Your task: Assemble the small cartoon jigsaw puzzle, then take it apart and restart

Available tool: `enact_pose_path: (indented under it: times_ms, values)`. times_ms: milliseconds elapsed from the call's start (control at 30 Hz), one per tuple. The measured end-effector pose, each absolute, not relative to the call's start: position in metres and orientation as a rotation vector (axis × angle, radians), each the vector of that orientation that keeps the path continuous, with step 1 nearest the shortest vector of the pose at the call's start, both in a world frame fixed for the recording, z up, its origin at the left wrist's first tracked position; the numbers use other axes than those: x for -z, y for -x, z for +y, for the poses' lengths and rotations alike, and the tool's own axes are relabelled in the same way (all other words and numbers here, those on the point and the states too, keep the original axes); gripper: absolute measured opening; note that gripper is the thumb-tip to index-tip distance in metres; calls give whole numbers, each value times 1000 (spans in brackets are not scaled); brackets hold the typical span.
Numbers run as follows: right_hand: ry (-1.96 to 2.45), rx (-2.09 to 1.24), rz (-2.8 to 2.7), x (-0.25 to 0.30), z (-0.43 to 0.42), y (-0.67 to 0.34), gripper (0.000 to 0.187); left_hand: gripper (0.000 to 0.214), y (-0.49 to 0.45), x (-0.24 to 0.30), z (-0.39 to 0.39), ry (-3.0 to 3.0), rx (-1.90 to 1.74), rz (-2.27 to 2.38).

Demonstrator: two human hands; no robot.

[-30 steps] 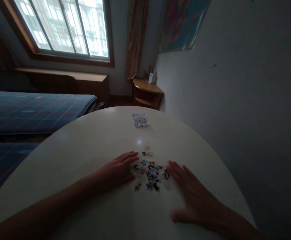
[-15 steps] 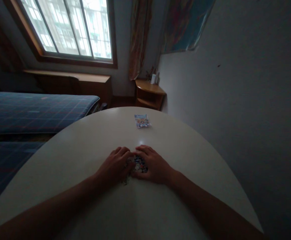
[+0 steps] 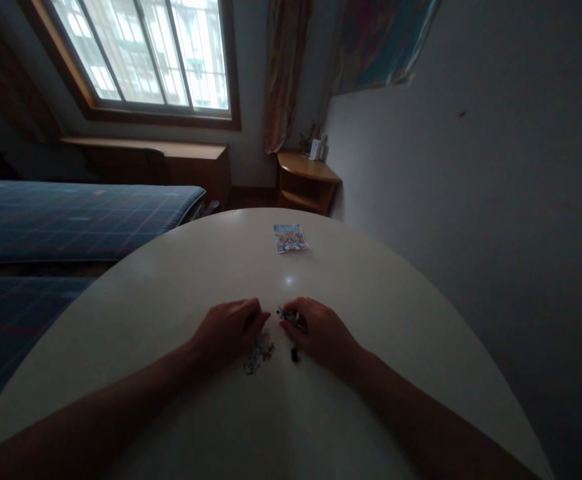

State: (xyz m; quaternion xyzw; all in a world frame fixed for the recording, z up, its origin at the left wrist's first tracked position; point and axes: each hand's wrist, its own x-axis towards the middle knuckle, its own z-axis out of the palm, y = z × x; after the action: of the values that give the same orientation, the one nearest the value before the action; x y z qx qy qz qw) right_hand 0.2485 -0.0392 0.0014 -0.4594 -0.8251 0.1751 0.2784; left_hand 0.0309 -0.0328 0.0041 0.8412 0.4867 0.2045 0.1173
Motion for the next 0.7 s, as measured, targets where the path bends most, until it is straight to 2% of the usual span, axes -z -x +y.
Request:
enact_pose_path:
  times_ms: [167, 267, 400, 500, 700]
  values:
    - [1278, -803, -1914, -7, -38, -251, 18, 40, -32, -9, -29, -1873, -997, 1335]
    - [1287, -885, -1827, -11, -39, -251, 24, 47, -36, -12, -30, -1458, -1111, 1221]
    - [1302, -805, -1912, -10, -40, -251, 29, 52, -38, -15, -29, -1159, -1172, 1104]
    - [1206, -717, -2048, -7, -40, -249, 23, 52, -37, -16, -27, -1034, -1203, 990]
    - [1056, -444, -2321, -11, -46, -249, 27, 47, -35, -12, -20, -1007, -1256, 847]
